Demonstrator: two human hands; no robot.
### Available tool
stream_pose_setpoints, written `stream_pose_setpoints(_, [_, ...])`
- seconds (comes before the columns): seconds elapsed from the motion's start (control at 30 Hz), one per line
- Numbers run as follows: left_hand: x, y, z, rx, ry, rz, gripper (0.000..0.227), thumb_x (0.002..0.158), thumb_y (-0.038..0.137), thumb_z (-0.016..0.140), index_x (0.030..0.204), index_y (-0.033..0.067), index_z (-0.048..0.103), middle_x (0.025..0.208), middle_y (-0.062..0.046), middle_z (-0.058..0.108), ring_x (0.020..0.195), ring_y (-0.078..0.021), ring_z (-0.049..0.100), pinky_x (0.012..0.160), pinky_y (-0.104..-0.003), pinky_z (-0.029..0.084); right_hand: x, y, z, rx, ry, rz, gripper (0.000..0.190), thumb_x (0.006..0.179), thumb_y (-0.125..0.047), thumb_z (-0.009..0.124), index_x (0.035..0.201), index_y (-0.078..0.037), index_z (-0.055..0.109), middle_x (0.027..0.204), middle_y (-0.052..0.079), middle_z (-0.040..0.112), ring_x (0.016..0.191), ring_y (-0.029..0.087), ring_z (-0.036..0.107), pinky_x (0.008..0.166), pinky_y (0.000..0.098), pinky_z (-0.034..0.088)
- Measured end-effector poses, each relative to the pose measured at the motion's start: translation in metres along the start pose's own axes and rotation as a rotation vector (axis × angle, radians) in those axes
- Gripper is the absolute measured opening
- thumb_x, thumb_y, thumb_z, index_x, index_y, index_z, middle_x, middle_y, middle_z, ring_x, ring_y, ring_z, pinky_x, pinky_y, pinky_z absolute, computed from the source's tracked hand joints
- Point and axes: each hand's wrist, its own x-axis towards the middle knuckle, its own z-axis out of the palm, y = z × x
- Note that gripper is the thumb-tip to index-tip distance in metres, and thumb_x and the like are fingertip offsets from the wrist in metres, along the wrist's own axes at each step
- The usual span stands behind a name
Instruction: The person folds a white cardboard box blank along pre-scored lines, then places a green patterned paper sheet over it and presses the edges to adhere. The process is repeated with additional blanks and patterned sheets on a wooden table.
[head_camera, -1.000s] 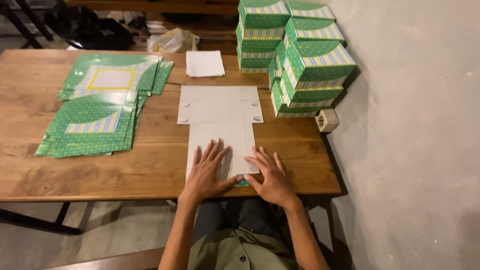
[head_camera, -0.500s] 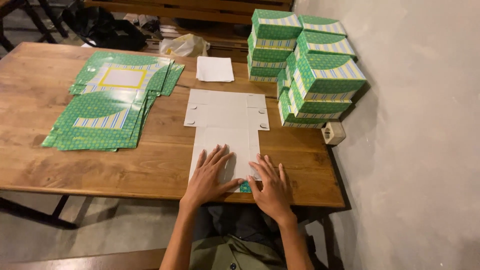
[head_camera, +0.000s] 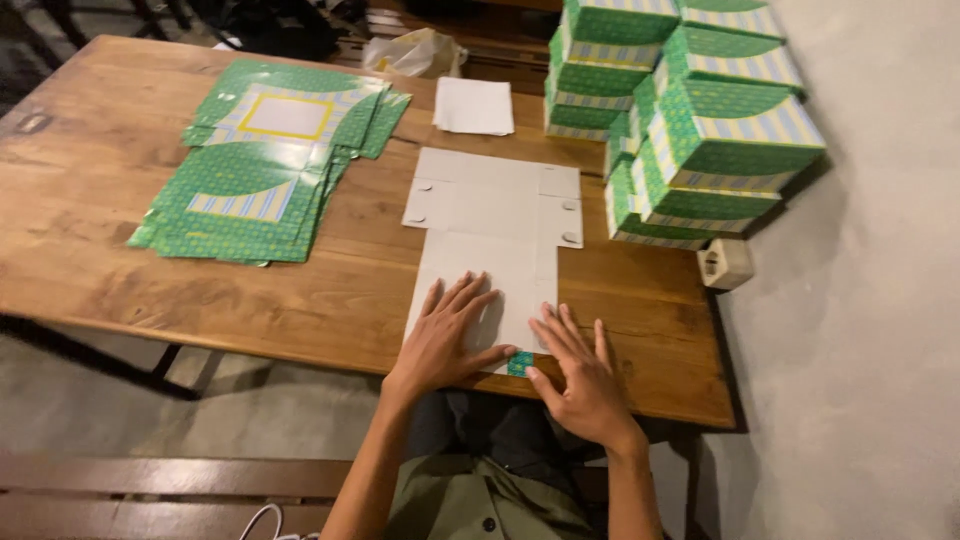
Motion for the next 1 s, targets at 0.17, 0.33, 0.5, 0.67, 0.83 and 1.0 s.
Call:
stream_pose_setpoints(0.17, [-0.001, 0.0, -0.001, -0.011, 0.01, 0.002, 0.081, 0.09, 0.065, 0.06, 0.146, 0.0085, 0.051, 0.161, -0.015, 0.039, 0.152, -0.0315, 0.029, 0.123, -0.053, 0.012, 0.003, -0.001, 0.004, 0.012, 0.025, 0.066, 0.058, 0.098, -0.039, 0.053, 0.151, -0.018, 0.045, 0.163, 0.001, 0.036, 0.154, 0.021, 0.022, 0.123, 0.0554, 0.0])
stream_pose_setpoints(0.33, [0.004, -0.002, 0.0, -0.033, -0.07, -0.08, 0.084, 0.082, 0.066, 0.07, 0.147, 0.0149, 0.054, 0.157, -0.018, 0.044, 0.152, -0.0367, 0.031, 0.123, -0.061, 0.007, 0.008, -0.01, 0.01, -0.013, 0.089, 0.171, 0.05, 0.1, -0.038, 0.058, 0.145, -0.017, 0.055, 0.158, 0.008, 0.046, 0.151, 0.03, 0.031, 0.122, 0.0611, 0.005])
stream_pose_setpoints(0.5, [0.005, -0.004, 0.001, -0.034, -0.102, -0.063, 0.083, 0.082, 0.066, 0.069, 0.146, 0.0166, 0.055, 0.158, -0.018, 0.044, 0.152, -0.0373, 0.032, 0.122, -0.065, 0.006, 0.014, -0.013, 0.021, -0.029, 0.302, 0.244, 0.029, 0.099, -0.033, 0.062, 0.124, -0.02, 0.07, 0.139, 0.004, 0.065, 0.138, 0.028, 0.051, 0.12, 0.061, 0.019])
stream_pose_setpoints(0.67, [0.004, -0.001, -0.001, -0.021, -0.092, -0.062, 0.081, 0.083, 0.065, 0.069, 0.146, 0.0167, 0.055, 0.157, -0.018, 0.045, 0.151, -0.0365, 0.034, 0.122, -0.065, 0.008, 0.017, -0.004, 0.034, -0.125, 0.407, 0.274, 0.019, 0.096, -0.034, 0.067, 0.111, -0.026, 0.073, 0.13, -0.004, 0.07, 0.133, 0.02, 0.057, 0.118, 0.0542, 0.029])
stream_pose_setpoints(0.83, [0.004, 0.002, -0.002, -0.021, -0.08, -0.073, 0.079, 0.082, 0.064, 0.071, 0.145, 0.017, 0.056, 0.157, -0.017, 0.046, 0.151, -0.035, 0.035, 0.123, -0.064, 0.009, 0.009, -0.013, 0.018, -0.07, 0.325, 0.175, 0.027, 0.098, -0.03, 0.063, 0.122, -0.02, 0.071, 0.141, 0.005, 0.064, 0.139, 0.028, 0.051, 0.119, 0.0604, 0.023])
stream_pose_setpoints(1.0, [-0.001, 0.002, -0.002, -0.019, -0.027, -0.029, 0.059, 0.085, 0.048, 0.075, 0.135, 0.0175, 0.064, 0.148, -0.015, 0.056, 0.146, -0.0357, 0.043, 0.12, -0.064, 0.017, 0.004, -0.01, 0.009, -0.039, 0.183, 0.098, 0.041, 0.093, -0.027, 0.066, 0.133, -0.019, 0.066, 0.151, 0.01, 0.054, 0.146, 0.034, 0.04, 0.119, 0.0645, 0.015])
